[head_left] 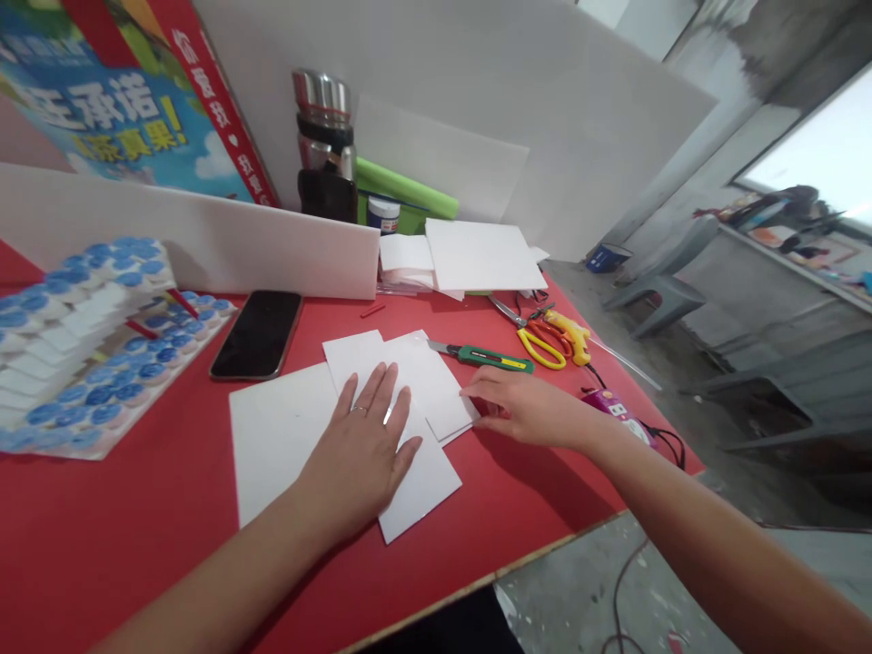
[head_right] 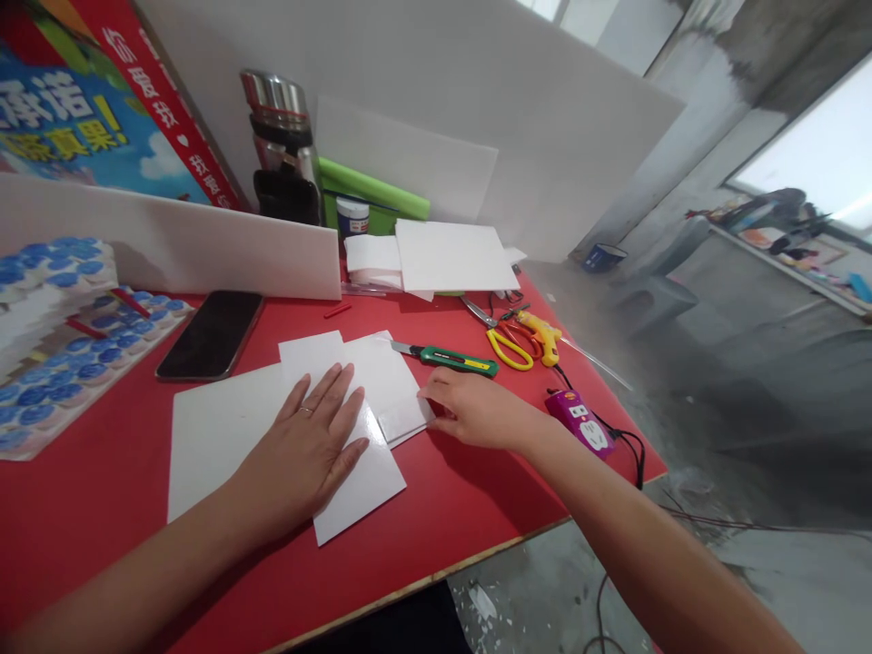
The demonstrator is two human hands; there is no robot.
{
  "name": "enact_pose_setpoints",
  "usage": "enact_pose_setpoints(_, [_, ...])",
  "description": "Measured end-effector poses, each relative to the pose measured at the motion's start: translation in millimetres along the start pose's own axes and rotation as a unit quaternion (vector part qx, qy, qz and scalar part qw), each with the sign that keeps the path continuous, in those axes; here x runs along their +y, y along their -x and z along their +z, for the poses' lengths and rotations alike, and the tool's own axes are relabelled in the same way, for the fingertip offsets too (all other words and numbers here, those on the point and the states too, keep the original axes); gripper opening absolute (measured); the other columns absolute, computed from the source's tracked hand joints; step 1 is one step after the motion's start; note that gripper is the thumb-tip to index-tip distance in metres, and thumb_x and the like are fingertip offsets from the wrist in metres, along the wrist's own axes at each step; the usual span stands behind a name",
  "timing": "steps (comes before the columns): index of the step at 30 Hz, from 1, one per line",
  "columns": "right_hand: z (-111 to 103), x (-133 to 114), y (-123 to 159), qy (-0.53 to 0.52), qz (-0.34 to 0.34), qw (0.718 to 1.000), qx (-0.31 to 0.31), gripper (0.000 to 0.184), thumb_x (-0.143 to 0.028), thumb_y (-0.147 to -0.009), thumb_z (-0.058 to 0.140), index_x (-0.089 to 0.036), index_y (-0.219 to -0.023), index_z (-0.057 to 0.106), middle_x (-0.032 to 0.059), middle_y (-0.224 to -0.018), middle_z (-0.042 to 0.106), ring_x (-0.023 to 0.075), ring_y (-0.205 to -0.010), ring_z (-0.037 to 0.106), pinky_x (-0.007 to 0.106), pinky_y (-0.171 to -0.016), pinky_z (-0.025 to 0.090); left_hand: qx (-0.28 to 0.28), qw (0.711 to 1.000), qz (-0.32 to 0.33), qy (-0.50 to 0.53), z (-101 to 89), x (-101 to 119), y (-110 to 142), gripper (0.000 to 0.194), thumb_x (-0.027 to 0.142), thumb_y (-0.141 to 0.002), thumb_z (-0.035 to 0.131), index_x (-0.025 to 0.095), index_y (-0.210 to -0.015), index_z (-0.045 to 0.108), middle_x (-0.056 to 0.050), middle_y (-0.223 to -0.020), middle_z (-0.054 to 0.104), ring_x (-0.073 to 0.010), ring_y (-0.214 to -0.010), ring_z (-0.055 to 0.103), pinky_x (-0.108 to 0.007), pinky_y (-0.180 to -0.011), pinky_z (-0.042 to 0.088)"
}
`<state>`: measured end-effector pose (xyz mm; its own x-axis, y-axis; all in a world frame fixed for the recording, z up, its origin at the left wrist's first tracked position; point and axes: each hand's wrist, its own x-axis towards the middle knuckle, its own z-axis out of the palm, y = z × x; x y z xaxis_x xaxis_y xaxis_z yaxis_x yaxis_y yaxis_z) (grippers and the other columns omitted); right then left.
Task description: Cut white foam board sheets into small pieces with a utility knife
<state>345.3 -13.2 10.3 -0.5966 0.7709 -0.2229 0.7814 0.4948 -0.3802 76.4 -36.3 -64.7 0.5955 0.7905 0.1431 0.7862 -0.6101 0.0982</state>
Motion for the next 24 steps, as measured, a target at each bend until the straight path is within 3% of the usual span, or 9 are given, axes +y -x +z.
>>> enact_pose_setpoints(12, [-0.5,0.9,-2.5,0.012,-0.006,1.000,0.007,0.020,-0.028,-0.104,0.055,-0.019,-0.109,0.071,0.0105,-0.110,0.067,0.0222,-0.096,0.065,0.034,-0.085,0.051,-0.005,1.000,0.000,0.002,-2.4,0.1,1.1,0.064,0.048,-0.107,0.030,0.006,-0.152,0.050,-0.023,-0.169,0.029,-0.0373,-0.159,0.021,-0.059,-0.128,0.019])
enact_pose_setpoints(18, [5.5,-9.5,-4.4,0.114,0.053,0.992,0.028,0.032,-0.045,-0.096,0.071,-0.016,-0.109,0.070,0.0121,-0.111,0.068,0.0255,-0.099,0.066,0.033,-0.080,0.049,0.011,1.000,-0.001,0.007,1.1,-0.3,1.3,0.064,0.048,-0.107,0.032,0.006,-0.152,0.051,-0.022,-0.169,0.030,-0.0368,-0.160,0.022,-0.058,-0.129,0.018])
enact_pose_setpoints(22, [5.7,-8.3,-6.7,0.175,0.056,0.982,0.038,0.032,-0.046,-0.099,0.066,-0.014,-0.099,0.072,0.0116,-0.106,0.069,0.0242,-0.093,0.066,0.032,-0.075,0.046,0.007,1.000,0.001,0.010,1.8,-0.4,1.2,0.065,0.047,-0.107,0.030,0.005,-0.152,0.051,-0.023,-0.169,0.029,-0.0379,-0.159,0.021,-0.060,-0.128,0.018])
enact_pose_setpoints(24, [-0.4,-4.2,-8.0,0.182,0.078,0.977,0.072,0.030,-0.042,-0.102,0.062,-0.014,-0.098,0.073,0.0121,-0.105,0.069,0.0237,-0.092,0.066,0.032,-0.076,0.047,0.008,1.000,0.001,0.012,1.7,-0.6,1.2,0.065,0.047,-0.107,0.031,0.006,-0.152,0.052,-0.022,-0.169,0.030,-0.0378,-0.159,0.022,-0.059,-0.128,0.018])
